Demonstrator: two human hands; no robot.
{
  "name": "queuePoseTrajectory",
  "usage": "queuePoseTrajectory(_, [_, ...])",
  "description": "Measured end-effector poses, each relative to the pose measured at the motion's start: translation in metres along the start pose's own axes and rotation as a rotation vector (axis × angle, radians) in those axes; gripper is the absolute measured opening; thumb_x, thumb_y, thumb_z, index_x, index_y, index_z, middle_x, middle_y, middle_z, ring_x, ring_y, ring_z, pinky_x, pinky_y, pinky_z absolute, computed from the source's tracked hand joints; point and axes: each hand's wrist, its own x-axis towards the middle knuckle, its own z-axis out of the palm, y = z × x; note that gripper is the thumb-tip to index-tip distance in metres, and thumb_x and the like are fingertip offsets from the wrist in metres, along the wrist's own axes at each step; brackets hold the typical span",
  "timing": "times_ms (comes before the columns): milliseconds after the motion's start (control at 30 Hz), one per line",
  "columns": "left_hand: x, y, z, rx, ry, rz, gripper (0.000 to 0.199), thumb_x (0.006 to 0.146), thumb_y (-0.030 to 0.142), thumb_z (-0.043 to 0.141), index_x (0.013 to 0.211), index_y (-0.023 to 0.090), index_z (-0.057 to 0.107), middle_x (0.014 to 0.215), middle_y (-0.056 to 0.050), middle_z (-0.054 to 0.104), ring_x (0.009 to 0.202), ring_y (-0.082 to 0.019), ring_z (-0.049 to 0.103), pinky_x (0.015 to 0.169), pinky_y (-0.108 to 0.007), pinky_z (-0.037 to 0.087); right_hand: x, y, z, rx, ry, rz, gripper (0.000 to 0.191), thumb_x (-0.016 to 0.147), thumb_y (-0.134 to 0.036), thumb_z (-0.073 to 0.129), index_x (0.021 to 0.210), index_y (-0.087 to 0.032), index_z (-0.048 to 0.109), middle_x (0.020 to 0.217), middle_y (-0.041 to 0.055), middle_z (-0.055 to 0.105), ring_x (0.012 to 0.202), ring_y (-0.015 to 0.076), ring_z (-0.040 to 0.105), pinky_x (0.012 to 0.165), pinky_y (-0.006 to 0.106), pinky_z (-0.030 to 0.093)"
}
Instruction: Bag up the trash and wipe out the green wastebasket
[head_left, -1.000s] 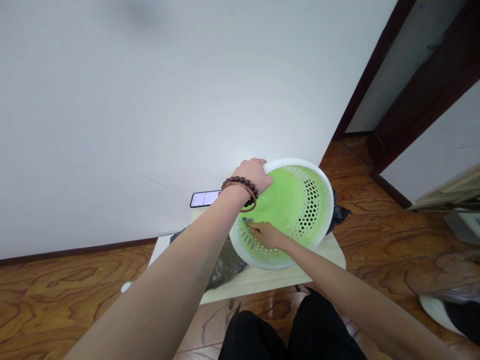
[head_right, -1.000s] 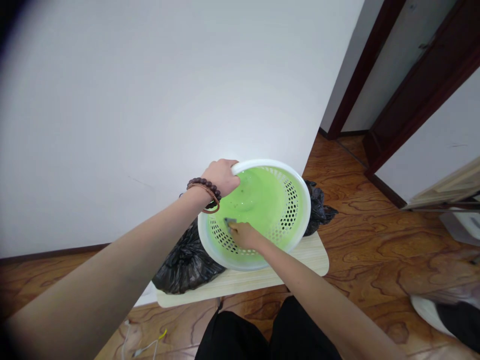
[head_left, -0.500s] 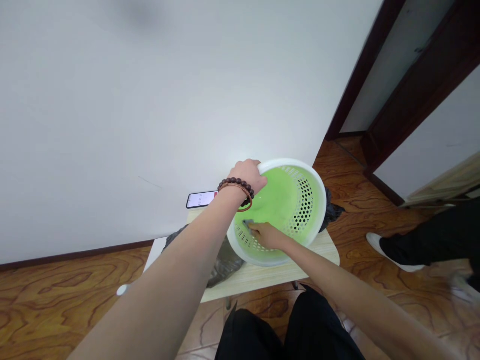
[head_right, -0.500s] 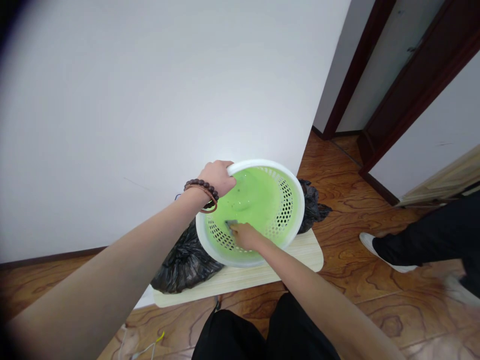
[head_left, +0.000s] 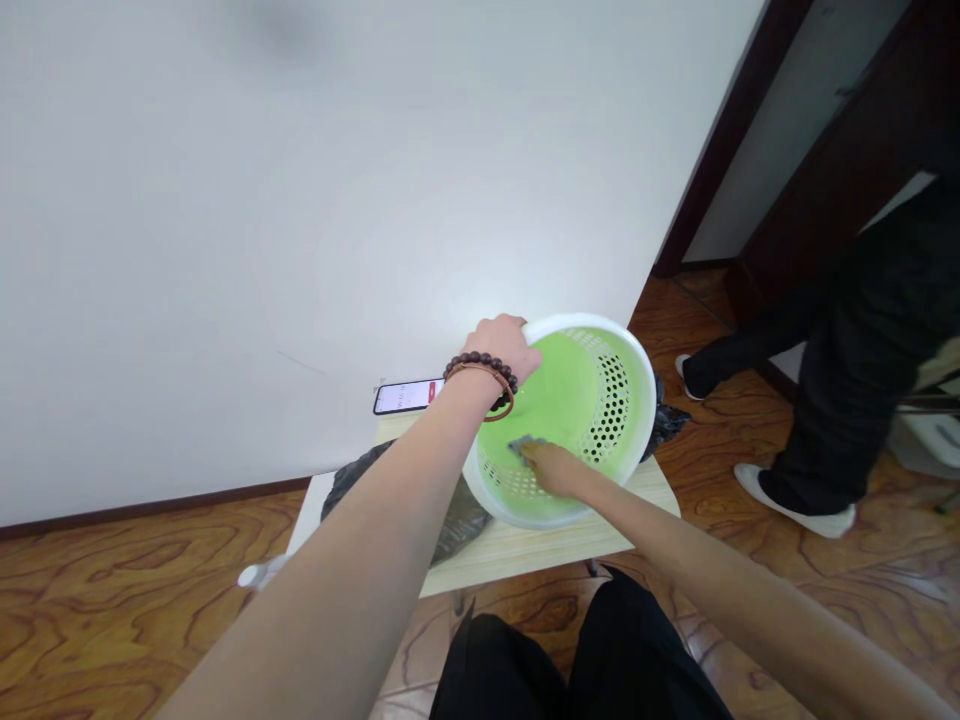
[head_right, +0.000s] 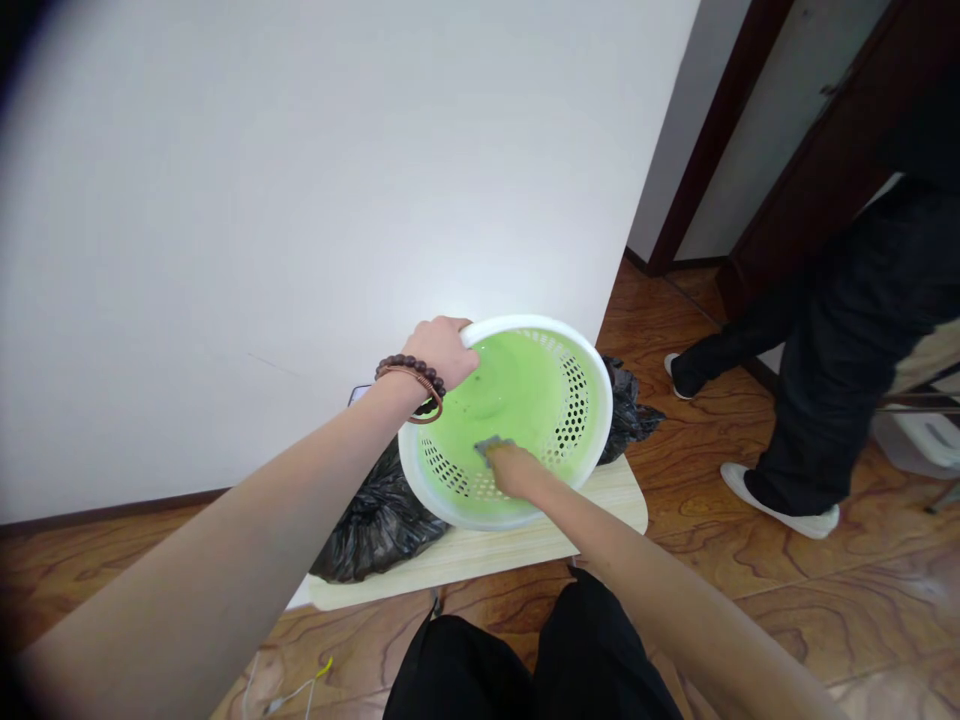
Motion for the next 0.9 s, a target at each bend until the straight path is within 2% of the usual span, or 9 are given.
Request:
queuePoseTrajectory(67, [0.000, 0.001, 0.001, -0.007, 0.002, 0.008, 0.034, 0.066, 0.027, 0.048, 0.098, 0.023, 0.061, 0.085, -0.009, 0.064, 0.078, -0.022, 0.060, 0.066, -0.030, 0.046, 0.002, 0.015, -0.005, -0.096, -0.004, 0.063, 0.044, 0.075, -0.001, 0.039, 0.117, -0.006, 0.051, 0.122, 0.0177, 0.049, 0.114, 0.0238, 0.043, 0.094, 0.033, 0.032])
queuePoseTrajectory(133, [0.000, 0.002, 0.002, -0.002, 0.013, 0.013, 0.034, 0.066, 0.027, 0.048, 0.098, 0.022, 0.061, 0.086, -0.009, 0.064, 0.078, -0.023, 0.060, 0.066, -0.030, 0.046, 0.012, 0.013, -0.005, -0.103, 0.000, 0.092, 0.040, 0.074, -0.001, 0.040, 0.111, -0.002, 0.055, 0.117, 0.0215, 0.052, 0.111, 0.0262, 0.045, 0.092, 0.034, 0.034])
queuePoseTrajectory(233, [0.000, 0.005, 0.002, 0.009, 0.021, 0.008, 0.033, 0.065, 0.027, 0.048, 0.095, 0.022, 0.062, 0.085, -0.009, 0.064, 0.077, -0.022, 0.060, 0.065, -0.029, 0.046, 0.035, -0.017, 0.002, -0.027, -0.016, 0.048, 0.033, 0.084, -0.016, 0.037, 0.109, -0.013, 0.058, 0.107, 0.0098, 0.061, 0.096, 0.0198, 0.056, 0.082, 0.027, 0.041])
queuePoseTrajectory(333, [0.000, 0.003, 0.001, 0.007, 0.034, 0.019, 0.033, 0.065, 0.027, 0.048, 0.094, 0.022, 0.062, 0.082, -0.009, 0.064, 0.076, -0.022, 0.060, 0.063, -0.028, 0.045, 0.047, -0.039, 0.009, 0.201, 0.117, -0.059, 0.041, 0.091, -0.025, 0.021, 0.120, -0.021, 0.049, 0.114, 0.0001, 0.058, 0.095, 0.0138, 0.056, 0.080, 0.022, 0.042])
queuePoseTrajectory(400, [0.000, 0.000, 0.000, -0.008, 0.039, 0.027, 0.033, 0.064, 0.026, 0.048, 0.094, 0.022, 0.062, 0.079, -0.008, 0.064, 0.073, -0.021, 0.059, 0.061, -0.028, 0.044, 0.044, -0.032, 0.010, 0.246, 0.104, -0.102, 0.040, 0.091, -0.027, 0.022, 0.119, -0.021, 0.050, 0.115, 0.0008, 0.057, 0.096, 0.0147, 0.055, 0.081, 0.023, 0.042])
queuePoseTrajectory(500, [-0.005, -0.007, 0.000, -0.050, 0.028, 0.027, 0.035, 0.064, 0.023, 0.047, 0.096, 0.023, 0.062, 0.075, -0.007, 0.064, 0.067, -0.018, 0.058, 0.057, -0.027, 0.043, 0.033, 0.000, 0.008, -0.009, -0.032, -0.008, 0.036, 0.086, -0.020, 0.033, 0.115, -0.018, 0.054, 0.114, 0.0067, 0.057, 0.100, 0.0178, 0.054, 0.085, 0.027, 0.039])
queuePoseTrajectory(600, [-0.013, -0.015, -0.001, -0.084, 0.044, 0.031, 0.038, 0.064, 0.022, 0.047, 0.099, 0.023, 0.062, 0.073, -0.007, 0.064, 0.064, -0.017, 0.057, 0.054, -0.025, 0.041, 0.030, 0.024, 0.009, -0.202, -0.031, 0.106, 0.042, 0.079, -0.008, 0.037, 0.119, -0.011, 0.050, 0.121, 0.0143, 0.051, 0.109, 0.0207, 0.047, 0.091, 0.031, 0.035])
queuePoseTrajectory(767, [-0.029, -0.032, -0.001, -0.194, 0.126, -0.013, 0.037, 0.072, 0.044, 0.047, 0.098, 0.023, 0.063, 0.074, -0.005, 0.065, 0.066, -0.017, 0.058, 0.058, -0.026, 0.041, 0.043, 0.019, 0.017, -0.272, -0.018, 0.132, 0.045, 0.077, -0.007, 0.038, 0.122, -0.005, 0.047, 0.129, 0.0177, 0.042, 0.122, 0.0219, 0.033, 0.101, 0.034, 0.023])
queuePoseTrajectory(900, [-0.049, -0.044, 0.010, -0.292, 0.256, -0.067, 0.046, 0.073, 0.056, 0.043, 0.098, 0.021, 0.061, 0.080, -0.005, 0.066, 0.073, -0.018, 0.059, 0.062, -0.027, 0.043, 0.050, 0.012, 0.011, -0.308, -0.050, 0.170, 0.041, 0.078, -0.010, 0.038, 0.116, -0.005, 0.052, 0.126, 0.0179, 0.045, 0.120, 0.0230, 0.036, 0.101, 0.034, 0.024])
